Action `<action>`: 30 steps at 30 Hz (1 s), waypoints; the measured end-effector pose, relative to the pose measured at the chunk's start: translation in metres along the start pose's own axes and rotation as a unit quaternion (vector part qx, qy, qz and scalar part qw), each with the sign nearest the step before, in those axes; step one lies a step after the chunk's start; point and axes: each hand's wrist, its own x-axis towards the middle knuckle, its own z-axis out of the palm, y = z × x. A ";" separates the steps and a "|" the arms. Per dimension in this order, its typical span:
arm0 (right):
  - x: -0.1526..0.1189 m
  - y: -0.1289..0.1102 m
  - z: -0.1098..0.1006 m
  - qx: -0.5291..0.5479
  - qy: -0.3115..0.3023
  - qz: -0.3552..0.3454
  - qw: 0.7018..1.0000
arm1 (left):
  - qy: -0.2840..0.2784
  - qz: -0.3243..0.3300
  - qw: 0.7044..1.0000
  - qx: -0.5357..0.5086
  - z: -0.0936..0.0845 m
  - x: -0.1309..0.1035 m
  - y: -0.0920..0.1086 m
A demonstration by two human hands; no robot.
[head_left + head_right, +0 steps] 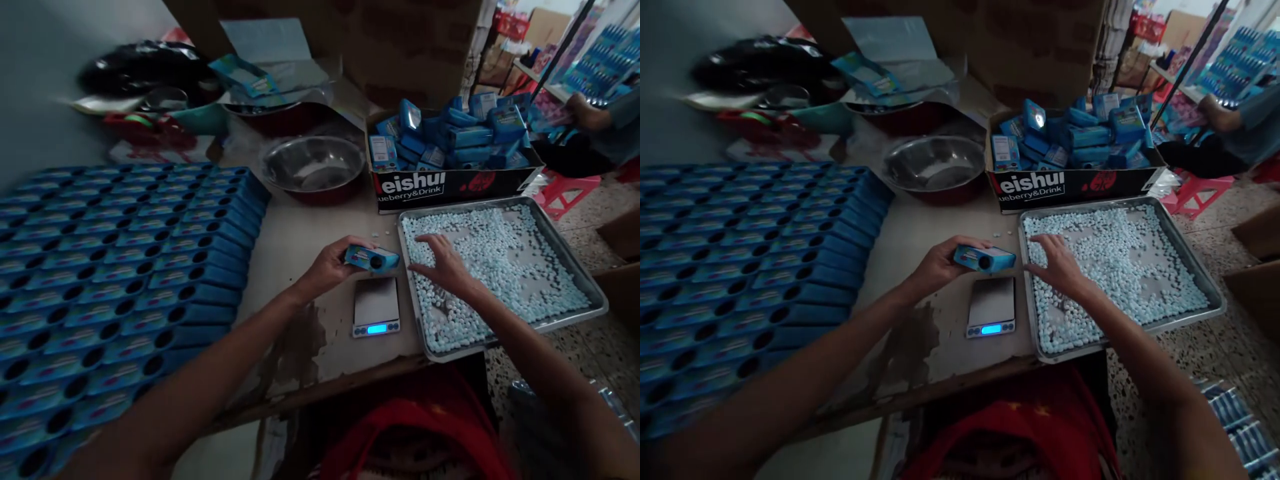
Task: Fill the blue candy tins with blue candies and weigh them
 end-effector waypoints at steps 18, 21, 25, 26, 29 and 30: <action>-0.028 0.051 0.001 -0.117 -0.177 -0.136 0.968 | 0.057 -0.114 0.990 0.052 0.052 0.025 0.039; -0.030 0.041 0.004 -0.141 -0.204 -0.136 0.959 | 0.073 -0.114 0.989 0.058 0.063 0.028 0.044; -0.029 0.043 -0.003 -0.057 -0.133 0.063 0.987 | 0.063 -0.102 0.989 0.091 0.077 0.039 0.054; -0.028 0.046 -0.007 0.013 -0.072 0.153 0.986 | 0.057 -0.095 0.988 0.107 0.081 0.043 0.056; -0.024 0.050 -0.030 0.372 0.141 0.363 0.843 | 0.031 -0.076 0.984 0.155 0.097 0.053 0.060; -0.022 0.049 -0.039 0.482 0.189 0.382 0.766 | 0.022 -0.072 0.983 0.170 0.104 0.056 0.060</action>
